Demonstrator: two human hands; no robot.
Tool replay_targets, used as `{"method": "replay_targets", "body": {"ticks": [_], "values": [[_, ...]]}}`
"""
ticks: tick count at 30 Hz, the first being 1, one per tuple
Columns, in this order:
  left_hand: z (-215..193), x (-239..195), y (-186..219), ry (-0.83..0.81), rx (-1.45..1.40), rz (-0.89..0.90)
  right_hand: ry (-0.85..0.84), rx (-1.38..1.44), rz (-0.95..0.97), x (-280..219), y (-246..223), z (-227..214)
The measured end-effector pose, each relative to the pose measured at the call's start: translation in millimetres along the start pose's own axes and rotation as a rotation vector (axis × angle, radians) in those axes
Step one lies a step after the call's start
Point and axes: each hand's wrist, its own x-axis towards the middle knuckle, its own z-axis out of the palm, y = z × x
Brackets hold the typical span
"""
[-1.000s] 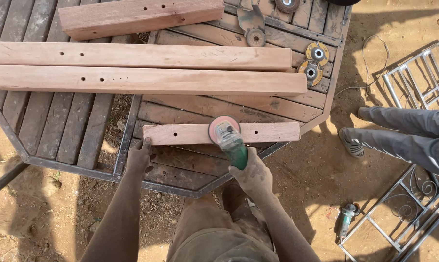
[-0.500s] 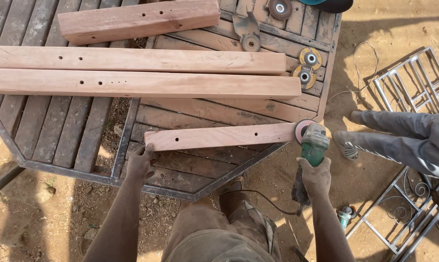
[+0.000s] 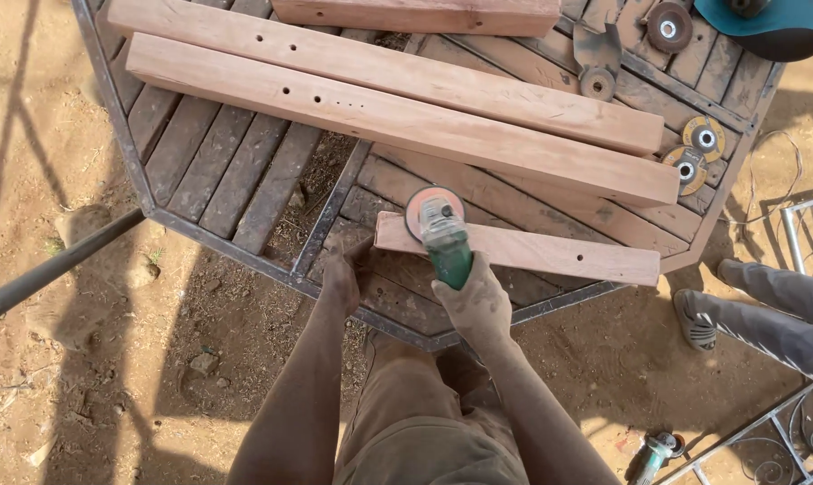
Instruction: Sanding the surface of a wooden plank using an electric angle grinder
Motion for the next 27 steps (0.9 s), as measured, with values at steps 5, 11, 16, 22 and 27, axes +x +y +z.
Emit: {"method": "replay_targets", "body": {"ticks": [5,11,16,22,27], "values": [[0,1,5,0.025,-0.018,-0.029,-0.05,-0.03,-0.098,-9,-33,13],[-14,15,7,0.037,0.046,-0.089,0.069,0.047,0.052,-25,56,-16],[53,-41,51,0.214,0.121,-0.129,0.318,0.219,0.366,-31,135,-46],[53,-48,52,0.198,0.201,-0.075,0.405,0.257,0.363,-34,148,-35],[65,-79,73,-0.005,0.164,-0.14,0.278,0.131,0.08,-32,80,16]]}}
